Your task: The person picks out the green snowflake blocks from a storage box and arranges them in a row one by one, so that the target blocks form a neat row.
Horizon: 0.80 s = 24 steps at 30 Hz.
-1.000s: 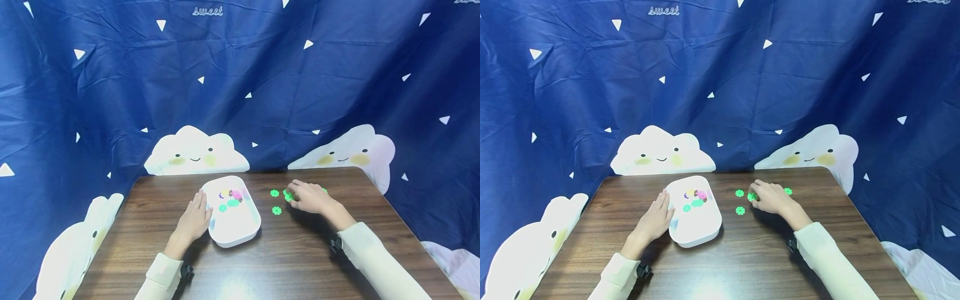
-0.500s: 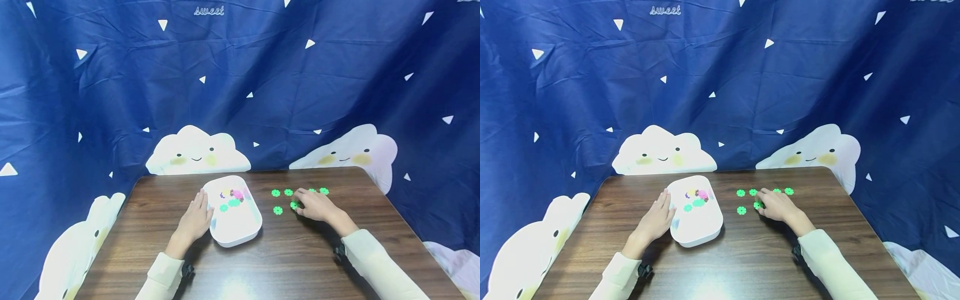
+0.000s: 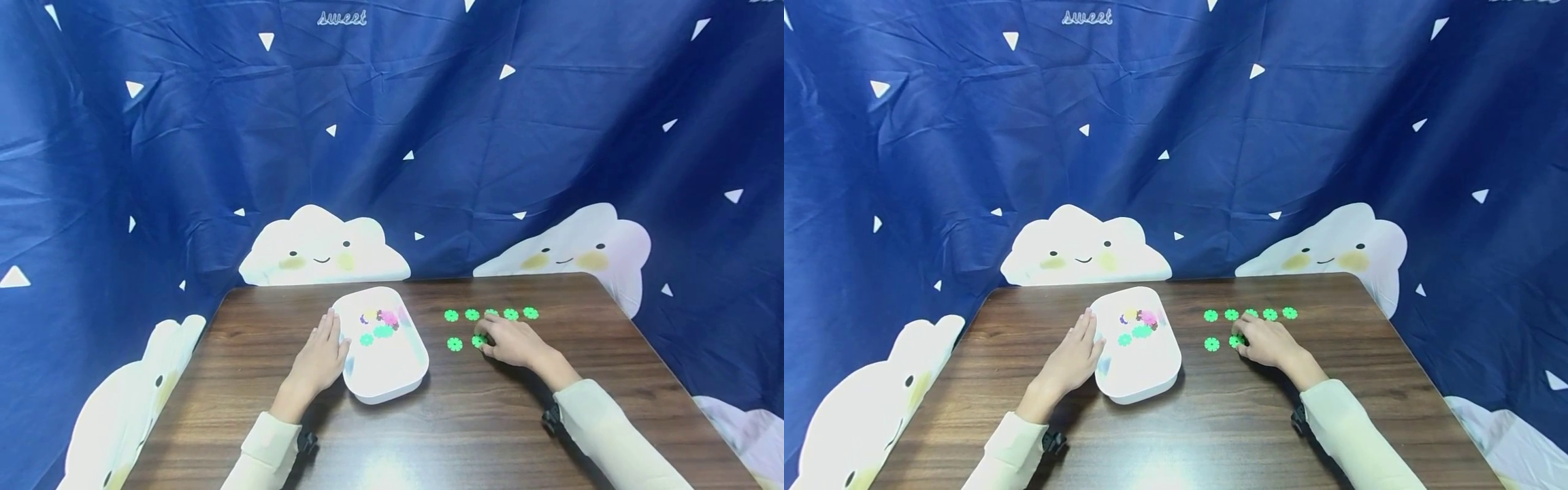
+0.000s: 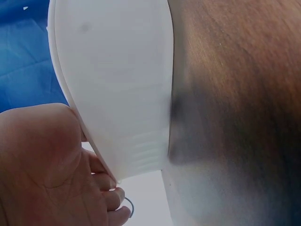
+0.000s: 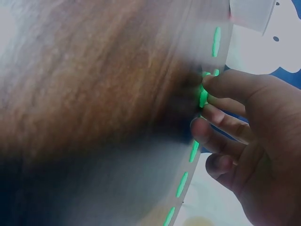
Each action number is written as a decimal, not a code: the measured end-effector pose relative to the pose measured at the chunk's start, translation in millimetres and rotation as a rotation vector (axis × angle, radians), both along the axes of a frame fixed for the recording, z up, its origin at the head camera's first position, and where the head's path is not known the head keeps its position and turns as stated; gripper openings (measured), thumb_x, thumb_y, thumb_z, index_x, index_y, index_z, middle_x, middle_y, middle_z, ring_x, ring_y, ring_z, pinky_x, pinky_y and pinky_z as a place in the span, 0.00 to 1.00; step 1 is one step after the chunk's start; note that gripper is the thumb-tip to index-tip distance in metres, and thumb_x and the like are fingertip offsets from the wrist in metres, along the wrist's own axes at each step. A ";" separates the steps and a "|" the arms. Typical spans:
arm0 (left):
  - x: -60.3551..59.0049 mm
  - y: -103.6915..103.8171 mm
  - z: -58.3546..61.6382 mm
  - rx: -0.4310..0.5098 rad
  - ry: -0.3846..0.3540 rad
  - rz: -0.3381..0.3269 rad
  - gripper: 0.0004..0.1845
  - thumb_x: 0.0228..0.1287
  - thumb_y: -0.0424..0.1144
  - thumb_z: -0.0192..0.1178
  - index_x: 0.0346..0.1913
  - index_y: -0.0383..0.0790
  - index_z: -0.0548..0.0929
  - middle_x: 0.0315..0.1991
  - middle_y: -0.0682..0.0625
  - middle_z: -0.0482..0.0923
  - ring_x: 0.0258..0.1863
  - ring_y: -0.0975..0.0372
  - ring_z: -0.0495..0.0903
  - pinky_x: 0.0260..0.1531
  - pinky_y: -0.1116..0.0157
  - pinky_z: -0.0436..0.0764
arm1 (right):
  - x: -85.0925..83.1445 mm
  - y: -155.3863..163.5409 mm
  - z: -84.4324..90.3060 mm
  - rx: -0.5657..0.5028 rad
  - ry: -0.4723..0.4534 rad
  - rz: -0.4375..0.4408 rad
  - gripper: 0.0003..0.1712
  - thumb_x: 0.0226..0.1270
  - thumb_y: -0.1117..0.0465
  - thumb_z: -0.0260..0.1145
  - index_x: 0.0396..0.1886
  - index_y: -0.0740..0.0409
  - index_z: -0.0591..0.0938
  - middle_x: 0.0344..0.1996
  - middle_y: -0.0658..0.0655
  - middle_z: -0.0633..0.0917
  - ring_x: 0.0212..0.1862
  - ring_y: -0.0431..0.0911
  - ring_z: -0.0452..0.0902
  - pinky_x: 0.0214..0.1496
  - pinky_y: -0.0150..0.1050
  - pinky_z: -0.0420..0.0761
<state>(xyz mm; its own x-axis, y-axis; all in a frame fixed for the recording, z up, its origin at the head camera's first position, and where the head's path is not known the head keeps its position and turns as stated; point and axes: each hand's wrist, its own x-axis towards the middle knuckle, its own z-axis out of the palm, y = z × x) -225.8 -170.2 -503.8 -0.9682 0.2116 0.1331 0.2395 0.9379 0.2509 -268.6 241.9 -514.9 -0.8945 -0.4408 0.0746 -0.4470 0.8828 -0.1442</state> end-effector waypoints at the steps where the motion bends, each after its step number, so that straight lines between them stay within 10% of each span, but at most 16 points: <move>1: -0.3 -0.1 -0.3 -0.001 -0.003 0.001 0.35 0.78 0.51 0.38 0.76 0.29 0.51 0.79 0.36 0.43 0.79 0.48 0.45 0.76 0.48 0.53 | 0.3 -0.2 0.2 0.001 0.000 0.000 0.16 0.60 0.51 0.71 0.47 0.46 0.84 0.42 0.45 0.79 0.33 0.38 0.72 0.26 0.37 0.71; 24: -2.4 0.1 -4.8 0.024 -0.012 0.007 0.36 0.77 0.52 0.38 0.76 0.30 0.50 0.79 0.38 0.42 0.79 0.49 0.44 0.77 0.48 0.52 | 4.0 -1.6 2.7 -0.035 -0.009 0.007 0.16 0.62 0.50 0.71 0.49 0.46 0.84 0.45 0.46 0.81 0.41 0.42 0.80 0.33 0.41 0.78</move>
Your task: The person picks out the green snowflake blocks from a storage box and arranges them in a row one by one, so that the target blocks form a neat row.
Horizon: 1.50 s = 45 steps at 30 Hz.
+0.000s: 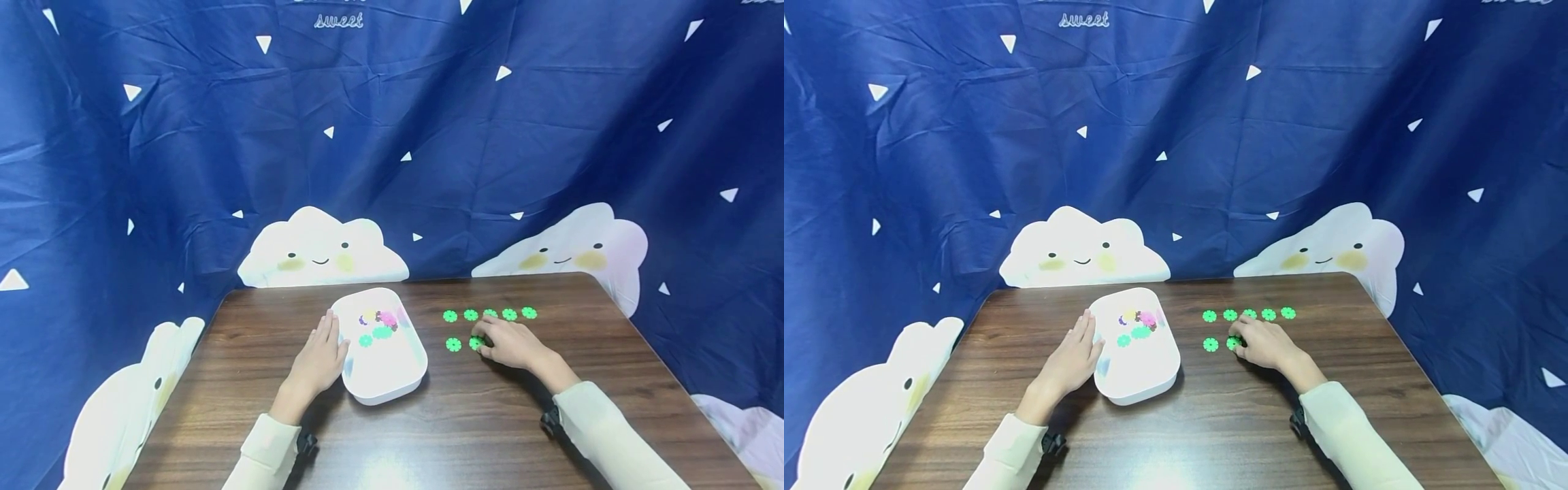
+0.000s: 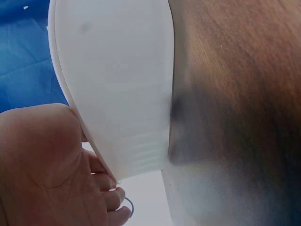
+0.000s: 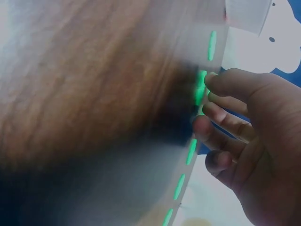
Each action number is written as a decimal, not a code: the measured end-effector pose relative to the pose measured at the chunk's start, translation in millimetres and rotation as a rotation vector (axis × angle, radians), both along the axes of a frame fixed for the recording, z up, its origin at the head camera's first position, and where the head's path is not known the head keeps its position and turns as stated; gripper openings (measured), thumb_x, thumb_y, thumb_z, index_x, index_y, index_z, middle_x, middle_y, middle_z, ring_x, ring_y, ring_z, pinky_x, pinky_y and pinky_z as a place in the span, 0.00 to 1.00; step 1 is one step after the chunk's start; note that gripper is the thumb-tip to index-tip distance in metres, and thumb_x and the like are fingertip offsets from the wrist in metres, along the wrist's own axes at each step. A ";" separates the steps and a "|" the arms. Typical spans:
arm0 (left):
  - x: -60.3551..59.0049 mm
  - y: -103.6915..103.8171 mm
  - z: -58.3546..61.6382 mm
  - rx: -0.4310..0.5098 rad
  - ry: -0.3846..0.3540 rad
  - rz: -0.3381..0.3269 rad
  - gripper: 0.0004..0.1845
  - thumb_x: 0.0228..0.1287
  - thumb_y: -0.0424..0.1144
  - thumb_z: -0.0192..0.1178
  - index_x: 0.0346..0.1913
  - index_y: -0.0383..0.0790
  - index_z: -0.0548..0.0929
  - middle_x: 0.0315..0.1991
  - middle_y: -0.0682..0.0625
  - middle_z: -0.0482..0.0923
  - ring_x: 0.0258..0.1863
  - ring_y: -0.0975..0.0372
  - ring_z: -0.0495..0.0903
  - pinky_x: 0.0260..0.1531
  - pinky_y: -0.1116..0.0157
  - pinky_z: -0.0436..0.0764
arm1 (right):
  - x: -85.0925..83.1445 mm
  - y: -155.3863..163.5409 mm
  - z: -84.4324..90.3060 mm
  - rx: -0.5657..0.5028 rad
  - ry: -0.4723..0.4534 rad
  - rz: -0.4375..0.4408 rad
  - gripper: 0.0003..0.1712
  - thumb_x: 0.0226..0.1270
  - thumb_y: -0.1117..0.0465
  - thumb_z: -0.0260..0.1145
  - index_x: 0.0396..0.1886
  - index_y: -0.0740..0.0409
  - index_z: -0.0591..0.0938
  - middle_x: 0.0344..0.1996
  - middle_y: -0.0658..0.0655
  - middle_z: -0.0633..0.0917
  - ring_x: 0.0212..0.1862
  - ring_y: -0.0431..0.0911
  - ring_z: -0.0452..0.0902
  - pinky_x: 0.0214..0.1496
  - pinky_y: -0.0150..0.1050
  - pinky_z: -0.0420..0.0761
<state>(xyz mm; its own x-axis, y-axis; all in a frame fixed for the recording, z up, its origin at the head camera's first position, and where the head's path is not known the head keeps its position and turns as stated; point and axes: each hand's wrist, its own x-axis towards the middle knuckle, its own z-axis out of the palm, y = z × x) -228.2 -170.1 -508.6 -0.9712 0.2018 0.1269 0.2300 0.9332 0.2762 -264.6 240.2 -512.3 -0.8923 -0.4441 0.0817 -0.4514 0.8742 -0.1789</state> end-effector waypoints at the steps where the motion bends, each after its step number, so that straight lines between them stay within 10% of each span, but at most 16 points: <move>1: -0.4 -0.4 -0.8 -0.001 0.002 0.000 0.36 0.77 0.52 0.38 0.77 0.30 0.50 0.79 0.38 0.42 0.79 0.49 0.44 0.77 0.48 0.52 | -0.1 -0.5 1.4 -0.004 0.002 0.003 0.16 0.63 0.51 0.70 0.49 0.47 0.84 0.45 0.46 0.81 0.41 0.43 0.80 0.33 0.41 0.79; 24: 1.1 -1.8 1.4 0.003 0.003 0.011 0.36 0.77 0.51 0.39 0.76 0.29 0.49 0.79 0.37 0.40 0.79 0.49 0.45 0.76 0.48 0.53 | -31.4 -92.3 69.9 -0.075 0.108 0.155 0.07 0.61 0.52 0.68 0.27 0.35 0.77 0.27 0.37 0.78 0.27 0.36 0.72 0.26 0.33 0.71; 45: 1.9 -1.1 3.0 -0.048 0.020 -0.021 0.36 0.78 0.53 0.35 0.76 0.29 0.51 0.79 0.36 0.42 0.79 0.47 0.43 0.76 0.45 0.53 | -61.1 -205.1 72.7 0.032 -0.081 0.313 0.04 0.68 0.54 0.65 0.36 0.45 0.85 0.25 0.40 0.82 0.21 0.35 0.76 0.30 0.31 0.76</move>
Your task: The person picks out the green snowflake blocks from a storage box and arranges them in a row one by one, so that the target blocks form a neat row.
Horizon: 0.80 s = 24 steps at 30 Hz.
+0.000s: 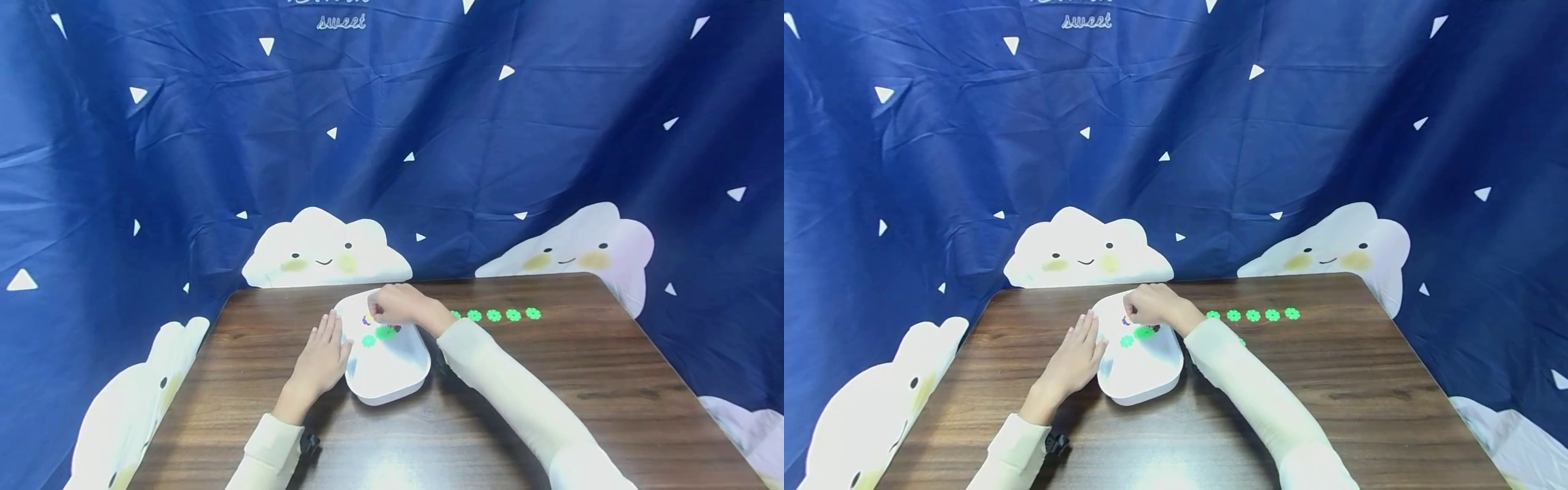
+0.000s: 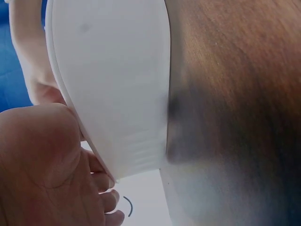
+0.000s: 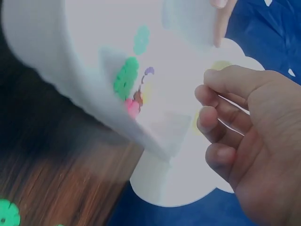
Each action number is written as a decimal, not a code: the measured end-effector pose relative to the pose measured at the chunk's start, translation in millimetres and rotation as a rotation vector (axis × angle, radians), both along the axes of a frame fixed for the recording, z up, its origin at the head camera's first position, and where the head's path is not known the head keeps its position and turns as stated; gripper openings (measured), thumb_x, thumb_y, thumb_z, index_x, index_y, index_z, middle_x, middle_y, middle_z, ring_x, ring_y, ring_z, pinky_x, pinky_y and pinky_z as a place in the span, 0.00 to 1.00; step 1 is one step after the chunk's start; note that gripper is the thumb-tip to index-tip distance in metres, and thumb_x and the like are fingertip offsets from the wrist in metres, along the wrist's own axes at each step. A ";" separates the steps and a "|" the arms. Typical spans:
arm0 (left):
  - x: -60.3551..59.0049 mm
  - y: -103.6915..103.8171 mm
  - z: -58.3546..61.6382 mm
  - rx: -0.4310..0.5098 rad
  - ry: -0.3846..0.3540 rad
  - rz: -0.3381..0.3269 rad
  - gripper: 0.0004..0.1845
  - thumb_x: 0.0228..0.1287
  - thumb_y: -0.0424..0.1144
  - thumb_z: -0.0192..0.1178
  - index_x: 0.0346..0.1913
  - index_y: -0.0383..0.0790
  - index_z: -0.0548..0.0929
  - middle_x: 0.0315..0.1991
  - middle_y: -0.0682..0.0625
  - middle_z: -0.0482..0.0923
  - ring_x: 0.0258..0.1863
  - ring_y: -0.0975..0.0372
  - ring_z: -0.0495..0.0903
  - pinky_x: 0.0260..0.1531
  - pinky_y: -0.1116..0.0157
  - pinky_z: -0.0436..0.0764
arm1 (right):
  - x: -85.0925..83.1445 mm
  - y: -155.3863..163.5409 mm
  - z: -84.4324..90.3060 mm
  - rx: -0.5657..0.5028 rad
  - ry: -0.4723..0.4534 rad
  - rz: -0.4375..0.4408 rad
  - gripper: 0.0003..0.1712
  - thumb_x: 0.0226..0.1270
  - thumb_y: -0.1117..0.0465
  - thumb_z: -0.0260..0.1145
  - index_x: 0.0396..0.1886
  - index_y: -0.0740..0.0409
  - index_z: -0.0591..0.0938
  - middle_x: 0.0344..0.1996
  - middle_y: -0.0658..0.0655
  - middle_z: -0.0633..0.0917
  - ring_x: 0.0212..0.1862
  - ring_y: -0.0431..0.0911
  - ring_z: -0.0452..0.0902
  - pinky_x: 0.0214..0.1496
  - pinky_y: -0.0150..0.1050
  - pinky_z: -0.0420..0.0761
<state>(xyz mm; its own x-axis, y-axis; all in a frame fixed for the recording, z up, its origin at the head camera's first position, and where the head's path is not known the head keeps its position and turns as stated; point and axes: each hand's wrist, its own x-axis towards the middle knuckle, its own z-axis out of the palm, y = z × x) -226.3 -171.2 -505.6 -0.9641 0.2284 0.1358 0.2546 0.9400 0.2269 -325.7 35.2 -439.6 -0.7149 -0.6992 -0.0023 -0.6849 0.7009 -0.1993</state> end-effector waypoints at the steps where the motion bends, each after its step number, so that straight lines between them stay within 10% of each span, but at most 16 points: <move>1: -0.3 0.2 0.0 -0.006 -0.002 0.000 0.36 0.79 0.53 0.35 0.76 0.29 0.51 0.79 0.37 0.42 0.79 0.47 0.42 0.76 0.45 0.52 | -1.7 -3.3 -1.0 0.005 -0.014 -0.002 0.04 0.68 0.55 0.65 0.36 0.45 0.85 0.26 0.40 0.82 0.20 0.35 0.76 0.29 0.31 0.76; 24: -2.4 -1.6 -4.2 -0.013 0.036 -0.013 0.35 0.78 0.51 0.36 0.76 0.28 0.52 0.78 0.35 0.45 0.79 0.45 0.45 0.75 0.45 0.54 | -5.9 -55.9 -21.5 0.332 0.009 0.071 0.06 0.61 0.58 0.66 0.37 0.44 0.85 0.29 0.42 0.84 0.32 0.40 0.75 0.43 0.34 0.78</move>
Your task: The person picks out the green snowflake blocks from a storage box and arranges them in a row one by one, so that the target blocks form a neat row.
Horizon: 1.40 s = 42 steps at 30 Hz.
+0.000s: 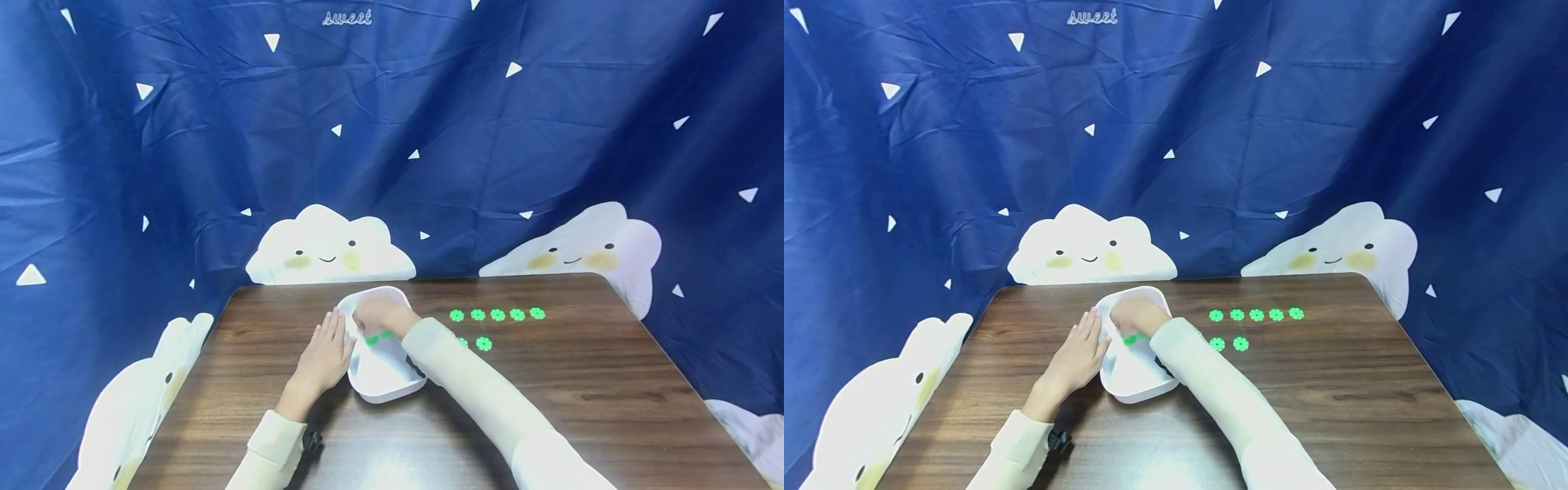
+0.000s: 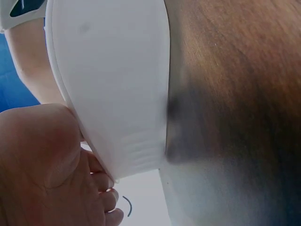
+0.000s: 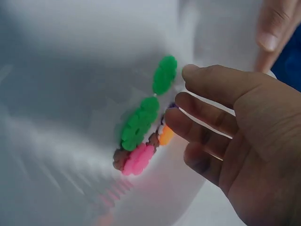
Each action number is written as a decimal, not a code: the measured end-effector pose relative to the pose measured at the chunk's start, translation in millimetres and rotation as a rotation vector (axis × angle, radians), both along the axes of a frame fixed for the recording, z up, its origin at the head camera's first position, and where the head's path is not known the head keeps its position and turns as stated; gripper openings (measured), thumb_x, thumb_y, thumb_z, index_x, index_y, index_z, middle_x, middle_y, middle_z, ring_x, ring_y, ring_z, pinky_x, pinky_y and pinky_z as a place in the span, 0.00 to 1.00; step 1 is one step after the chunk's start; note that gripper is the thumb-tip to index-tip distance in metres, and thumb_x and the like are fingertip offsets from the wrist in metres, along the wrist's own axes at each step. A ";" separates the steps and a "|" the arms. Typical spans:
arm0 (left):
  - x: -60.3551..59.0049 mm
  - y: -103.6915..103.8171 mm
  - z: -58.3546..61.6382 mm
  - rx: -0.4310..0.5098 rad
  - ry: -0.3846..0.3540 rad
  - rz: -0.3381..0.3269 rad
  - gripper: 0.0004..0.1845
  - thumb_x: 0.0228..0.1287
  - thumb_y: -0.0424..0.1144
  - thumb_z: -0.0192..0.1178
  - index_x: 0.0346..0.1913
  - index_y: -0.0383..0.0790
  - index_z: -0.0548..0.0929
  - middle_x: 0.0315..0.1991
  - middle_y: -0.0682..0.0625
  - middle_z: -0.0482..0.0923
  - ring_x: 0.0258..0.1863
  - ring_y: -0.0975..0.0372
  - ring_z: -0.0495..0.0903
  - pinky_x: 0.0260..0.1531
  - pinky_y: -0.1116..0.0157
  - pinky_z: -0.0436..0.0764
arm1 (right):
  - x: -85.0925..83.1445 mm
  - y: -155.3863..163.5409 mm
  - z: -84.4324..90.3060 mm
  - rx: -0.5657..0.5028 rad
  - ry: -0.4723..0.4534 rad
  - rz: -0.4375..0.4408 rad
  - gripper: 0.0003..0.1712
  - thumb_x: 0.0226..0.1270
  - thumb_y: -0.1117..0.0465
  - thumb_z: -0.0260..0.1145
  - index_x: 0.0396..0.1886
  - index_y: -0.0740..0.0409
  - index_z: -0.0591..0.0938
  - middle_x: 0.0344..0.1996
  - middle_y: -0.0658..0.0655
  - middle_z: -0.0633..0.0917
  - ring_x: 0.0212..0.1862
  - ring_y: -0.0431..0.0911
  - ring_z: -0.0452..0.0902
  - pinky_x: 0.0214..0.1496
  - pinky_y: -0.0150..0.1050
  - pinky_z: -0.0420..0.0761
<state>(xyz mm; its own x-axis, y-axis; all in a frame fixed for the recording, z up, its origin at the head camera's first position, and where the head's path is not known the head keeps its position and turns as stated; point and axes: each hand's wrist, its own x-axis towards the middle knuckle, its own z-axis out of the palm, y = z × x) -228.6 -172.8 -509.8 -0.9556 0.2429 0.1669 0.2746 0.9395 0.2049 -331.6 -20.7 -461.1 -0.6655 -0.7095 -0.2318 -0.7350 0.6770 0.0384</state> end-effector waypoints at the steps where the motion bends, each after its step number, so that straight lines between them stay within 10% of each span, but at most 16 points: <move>1: 0.2 0.2 -0.5 0.001 0.003 -0.002 0.35 0.78 0.51 0.36 0.75 0.28 0.52 0.78 0.35 0.44 0.79 0.45 0.45 0.75 0.45 0.54 | 1.8 -0.8 -0.5 0.007 -0.001 0.002 0.07 0.60 0.58 0.67 0.38 0.44 0.85 0.30 0.42 0.83 0.32 0.39 0.75 0.44 0.34 0.78; 42: 2.0 1.3 -0.7 0.030 -0.004 0.007 0.35 0.78 0.51 0.37 0.76 0.28 0.51 0.79 0.35 0.43 0.79 0.46 0.44 0.76 0.45 0.53 | 7.5 -2.9 -8.4 0.157 0.001 -0.120 0.25 0.51 0.42 0.75 0.47 0.45 0.79 0.34 0.45 0.83 0.36 0.41 0.76 0.46 0.36 0.82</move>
